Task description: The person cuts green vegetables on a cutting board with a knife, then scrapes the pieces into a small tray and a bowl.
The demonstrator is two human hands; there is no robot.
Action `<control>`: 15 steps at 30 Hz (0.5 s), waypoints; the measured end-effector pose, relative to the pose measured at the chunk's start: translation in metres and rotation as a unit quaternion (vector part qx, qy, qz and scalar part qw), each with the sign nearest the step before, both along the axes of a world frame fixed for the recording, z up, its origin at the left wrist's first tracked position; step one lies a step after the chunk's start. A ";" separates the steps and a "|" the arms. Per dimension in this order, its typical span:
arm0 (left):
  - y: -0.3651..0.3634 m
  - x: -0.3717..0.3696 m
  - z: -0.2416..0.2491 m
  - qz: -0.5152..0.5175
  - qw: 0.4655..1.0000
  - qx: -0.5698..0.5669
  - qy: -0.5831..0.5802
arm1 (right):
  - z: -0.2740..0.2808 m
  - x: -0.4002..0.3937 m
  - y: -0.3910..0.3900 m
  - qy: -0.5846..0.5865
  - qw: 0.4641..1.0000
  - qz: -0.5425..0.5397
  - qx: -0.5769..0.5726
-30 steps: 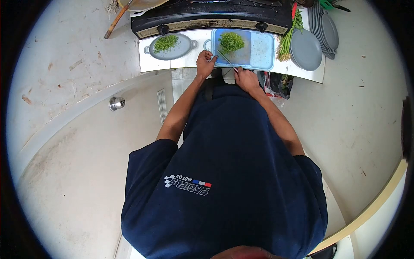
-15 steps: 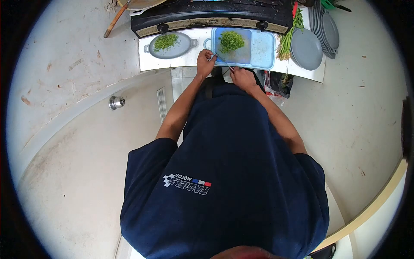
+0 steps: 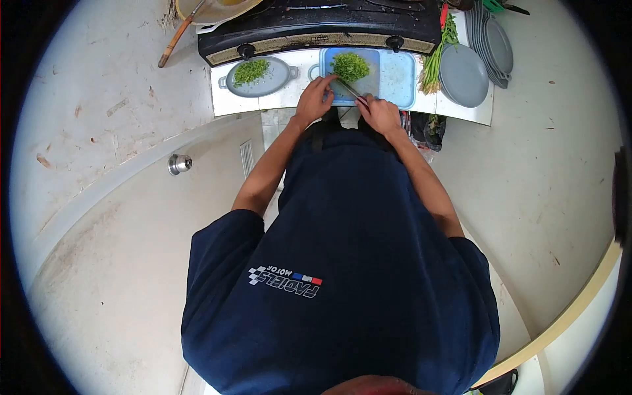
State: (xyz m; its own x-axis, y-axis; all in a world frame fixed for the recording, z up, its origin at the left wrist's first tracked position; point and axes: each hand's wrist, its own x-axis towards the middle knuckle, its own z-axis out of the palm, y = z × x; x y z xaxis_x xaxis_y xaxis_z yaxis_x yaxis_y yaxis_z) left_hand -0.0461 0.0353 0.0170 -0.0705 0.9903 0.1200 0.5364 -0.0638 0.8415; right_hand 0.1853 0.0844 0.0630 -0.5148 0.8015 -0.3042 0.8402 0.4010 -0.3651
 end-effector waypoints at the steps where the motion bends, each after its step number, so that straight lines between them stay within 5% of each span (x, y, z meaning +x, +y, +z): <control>1: 0.005 -0.002 -0.003 -0.027 0.999 -0.032 0.016 | 0.005 0.001 0.003 -0.007 1.000 0.009 -0.014; 9: 0.025 -0.007 0.021 -0.049 0.990 -0.125 0.043 | 0.011 0.017 0.014 0.039 0.999 0.006 0.019; 15: 0.019 0.006 0.033 -0.168 0.972 -0.147 0.073 | 0.011 0.022 0.012 0.098 0.995 0.002 0.015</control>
State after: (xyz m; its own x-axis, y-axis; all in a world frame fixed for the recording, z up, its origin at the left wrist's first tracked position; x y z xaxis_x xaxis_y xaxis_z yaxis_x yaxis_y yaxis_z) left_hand -0.0397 0.0540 0.0503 0.2600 0.9474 -0.1867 0.6419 -0.0251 0.7664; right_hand 0.2076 0.0962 0.0735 -0.5654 0.8061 -0.1747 0.7525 0.4174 -0.5095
